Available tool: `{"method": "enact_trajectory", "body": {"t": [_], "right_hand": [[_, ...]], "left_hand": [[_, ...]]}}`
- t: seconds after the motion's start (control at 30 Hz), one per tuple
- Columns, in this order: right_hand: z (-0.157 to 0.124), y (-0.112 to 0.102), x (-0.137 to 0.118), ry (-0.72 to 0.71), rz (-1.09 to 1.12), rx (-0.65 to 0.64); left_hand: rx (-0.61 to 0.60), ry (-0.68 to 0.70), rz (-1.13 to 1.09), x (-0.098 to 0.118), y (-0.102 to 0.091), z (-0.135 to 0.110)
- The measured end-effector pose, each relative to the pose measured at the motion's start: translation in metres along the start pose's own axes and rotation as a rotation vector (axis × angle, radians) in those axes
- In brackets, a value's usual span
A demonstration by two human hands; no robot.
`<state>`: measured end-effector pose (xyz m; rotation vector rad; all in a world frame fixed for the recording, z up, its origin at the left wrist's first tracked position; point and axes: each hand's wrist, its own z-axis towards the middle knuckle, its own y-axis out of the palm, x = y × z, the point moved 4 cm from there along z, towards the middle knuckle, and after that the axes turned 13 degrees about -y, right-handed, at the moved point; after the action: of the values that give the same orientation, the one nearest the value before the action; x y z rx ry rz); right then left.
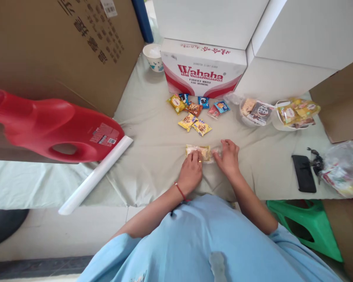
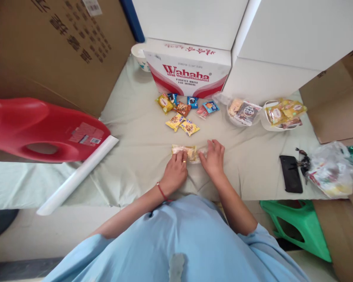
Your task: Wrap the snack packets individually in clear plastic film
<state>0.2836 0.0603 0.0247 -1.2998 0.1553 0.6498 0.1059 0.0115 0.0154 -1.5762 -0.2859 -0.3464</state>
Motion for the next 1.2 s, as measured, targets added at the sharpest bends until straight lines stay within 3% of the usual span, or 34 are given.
{"method": "enact_trajectory", "body": {"t": [0.1,0.2,0.3,0.47,0.57,0.63,0.73,0.9,1.0,1.1,1.2], "right_hand": [[0.001,-0.001,0.012,-0.012,-0.008,-0.098],[0.005,-0.011,0.01,0.019,0.133,-0.163],[0.024,-0.012,-0.014,0.039,0.227,-0.25],[0.066,0.02,-0.072,-0.098,0.023,-0.432],[0.065,0.035,-0.09,-0.151,-0.071,-0.503],[0.054,0.038,-0.096,-0.226,-0.102,-0.483],[0.036,0.039,-0.098,-0.305,-0.142,-0.431],[0.029,0.039,-0.092,-0.269,-0.148,-0.432],[0.033,0.023,-0.088,-0.224,0.025,-0.326],[0.033,0.006,-0.082,-0.139,0.451,-0.228],[0.026,0.005,-0.08,0.002,0.952,-0.317]], "left_hand": [[-0.004,0.006,0.053,0.0,0.002,0.0],[-0.02,0.008,0.052,-0.002,0.003,0.001],[-0.033,-0.009,0.041,-0.004,0.006,0.003],[-0.039,0.011,-0.033,-0.009,0.002,0.008],[-0.068,0.083,-0.1,-0.022,-0.012,0.0],[-0.09,0.106,-0.189,-0.037,-0.022,-0.011],[-0.086,0.004,-0.352,-0.064,-0.032,-0.029],[0.01,-0.264,-0.561,-0.091,-0.041,-0.041],[0.036,-0.361,-0.675,-0.089,-0.048,-0.036],[0.02,-0.41,-0.876,-0.079,-0.054,-0.028],[-0.163,-0.41,-1.119,-0.063,-0.05,-0.02]]}}
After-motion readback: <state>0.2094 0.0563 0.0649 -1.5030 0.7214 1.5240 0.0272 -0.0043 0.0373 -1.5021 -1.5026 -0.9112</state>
